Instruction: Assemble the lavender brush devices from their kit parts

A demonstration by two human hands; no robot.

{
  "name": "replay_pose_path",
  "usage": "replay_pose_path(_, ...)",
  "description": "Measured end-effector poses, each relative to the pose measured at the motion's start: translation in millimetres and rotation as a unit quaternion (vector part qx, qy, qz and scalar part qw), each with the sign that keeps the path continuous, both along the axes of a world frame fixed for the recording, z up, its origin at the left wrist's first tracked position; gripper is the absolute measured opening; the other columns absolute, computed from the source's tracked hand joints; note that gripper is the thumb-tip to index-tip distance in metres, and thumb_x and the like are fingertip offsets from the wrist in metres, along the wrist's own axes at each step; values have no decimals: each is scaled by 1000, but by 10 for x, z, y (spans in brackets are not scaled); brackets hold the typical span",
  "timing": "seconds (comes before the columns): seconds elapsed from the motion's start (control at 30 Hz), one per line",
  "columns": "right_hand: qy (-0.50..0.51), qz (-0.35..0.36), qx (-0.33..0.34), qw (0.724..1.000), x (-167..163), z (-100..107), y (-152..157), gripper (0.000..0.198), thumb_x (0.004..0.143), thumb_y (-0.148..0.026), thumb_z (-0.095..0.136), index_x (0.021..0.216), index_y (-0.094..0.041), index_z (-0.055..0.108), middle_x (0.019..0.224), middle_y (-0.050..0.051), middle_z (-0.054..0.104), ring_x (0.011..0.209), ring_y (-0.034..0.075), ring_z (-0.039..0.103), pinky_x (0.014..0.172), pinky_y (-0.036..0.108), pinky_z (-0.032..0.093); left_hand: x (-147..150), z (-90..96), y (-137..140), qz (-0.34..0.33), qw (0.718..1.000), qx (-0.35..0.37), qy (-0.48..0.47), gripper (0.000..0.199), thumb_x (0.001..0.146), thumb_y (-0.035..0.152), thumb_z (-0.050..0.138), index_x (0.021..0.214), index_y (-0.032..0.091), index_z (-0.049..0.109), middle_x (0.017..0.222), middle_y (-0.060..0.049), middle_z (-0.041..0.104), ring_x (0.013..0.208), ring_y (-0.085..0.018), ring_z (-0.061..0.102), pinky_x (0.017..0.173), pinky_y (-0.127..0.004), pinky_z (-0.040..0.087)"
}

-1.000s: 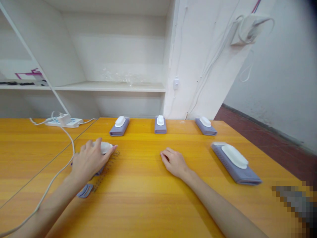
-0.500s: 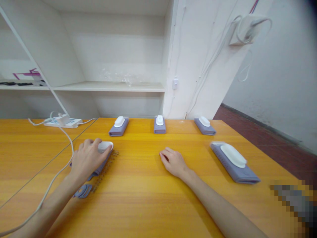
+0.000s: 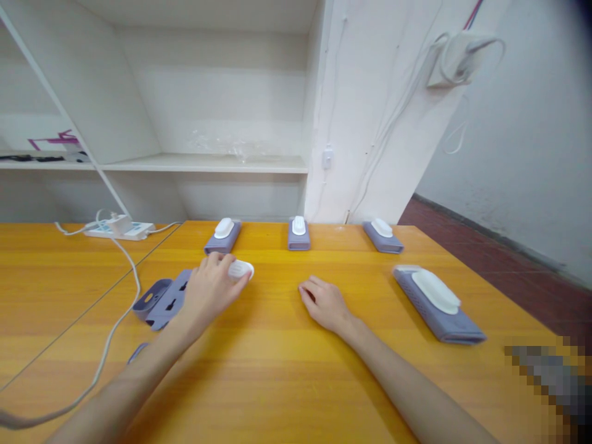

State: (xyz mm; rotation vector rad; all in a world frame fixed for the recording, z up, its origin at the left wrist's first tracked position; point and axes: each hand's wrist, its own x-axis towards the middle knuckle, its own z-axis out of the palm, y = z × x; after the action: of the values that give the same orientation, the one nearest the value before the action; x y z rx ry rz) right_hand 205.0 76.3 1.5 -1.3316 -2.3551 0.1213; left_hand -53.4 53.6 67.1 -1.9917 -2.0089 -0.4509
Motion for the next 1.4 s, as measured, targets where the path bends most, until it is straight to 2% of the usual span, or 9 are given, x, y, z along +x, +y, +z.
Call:
replay_pose_path(0.17, 5, 1, 2, 1000, 9, 7, -11, 26, 93, -25, 36, 88, -21, 61, 86, 3, 61, 80, 13, 57, 70, 24, 36, 579, -170, 144, -64, 997, -41, 2, 41, 82, 54, 42, 97, 19, 58, 96, -12, 53, 95, -27, 51, 76, -36, 37)
replay_pose_path(0.3, -2, -3, 11, 1000, 13, 1, -14, 25, 92, -25, 37, 86, -20, 60, 85, 3, 61, 79, 13, 56, 69, 24, 36, 861, -300, 237, -91, 995, -48, -3, 43, 83, 54, 40, 98, 18, 57, 98, -13, 52, 95, -28, 49, 77, -38, 36)
replay_pose_path(0.43, -7, 0, 19, 1000, 15, -1, -14, 25, 92, -25, 36, 86, -20, 60, 85, 3, 61, 77, 13, 56, 67, 24, 35, 976, -358, 272, -99, 993, -59, -15, 43, 83, 53, 41, 101, 17, 56, 99, -14, 51, 98, -30, 48, 81, -41, 34)
replay_pose_path(0.63, -14, -5, 18, 1000, 7, 8, -14, 25, 92, -27, 37, 85, -20, 60, 84, 3, 61, 74, 13, 56, 64, 24, 35, 948, -406, 240, -102, 992, -63, -34, 46, 85, 54, 37, 107, 18, 54, 109, -16, 49, 104, -30, 45, 81, -42, 36)
replay_pose_path(0.77, -14, -7, 15, 1000, 4, 3, -13, 26, 93, -27, 36, 87, -21, 60, 85, 3, 61, 76, 13, 56, 66, 24, 35, 865, -372, 197, -113, 993, -32, -27, 55, 84, 58, 35, 118, 18, 49, 123, -18, 44, 110, -31, 42, 87, -42, 35)
replay_pose_path(0.87, -11, -5, 7, 1000, 5, 4, -12, 25, 93, -26, 36, 89, -21, 61, 86, 3, 61, 78, 13, 57, 67, 24, 35, 706, -284, 145, -104, 994, -33, -18, 51, 86, 56, 33, 117, 19, 49, 121, -16, 45, 110, -29, 43, 87, -40, 35)
replay_pose_path(1.0, -5, -4, -3, 1000, 6, 16, -13, 24, 92, -25, 38, 90, -21, 61, 87, 3, 61, 80, 13, 57, 68, 24, 35, 271, -173, 63, -25, 998, -51, 35, 46, 89, 49, 28, 109, 17, 54, 107, -15, 52, 101, -29, 48, 80, -39, 37)
replay_pose_path(1.17, -2, 0, -2, 1000, 6, 17, -13, 24, 92, -25, 38, 92, -21, 61, 87, 3, 61, 80, 13, 57, 68, 24, 35, -341, -145, -28, 97, 988, -70, 97, 47, 87, 49, 29, 103, 13, 56, 98, -18, 55, 95, -34, 51, 73, -42, 39)
replay_pose_path(1.4, 2, 3, -6, 1000, 7, 16, -9, 24, 92, -24, 38, 90, -21, 61, 88, 3, 62, 81, 13, 57, 70, 24, 37, -571, -189, -14, 127, 983, -108, 70, 52, 85, 49, 28, 107, 11, 55, 99, -20, 57, 92, -35, 55, 76, -45, 39)
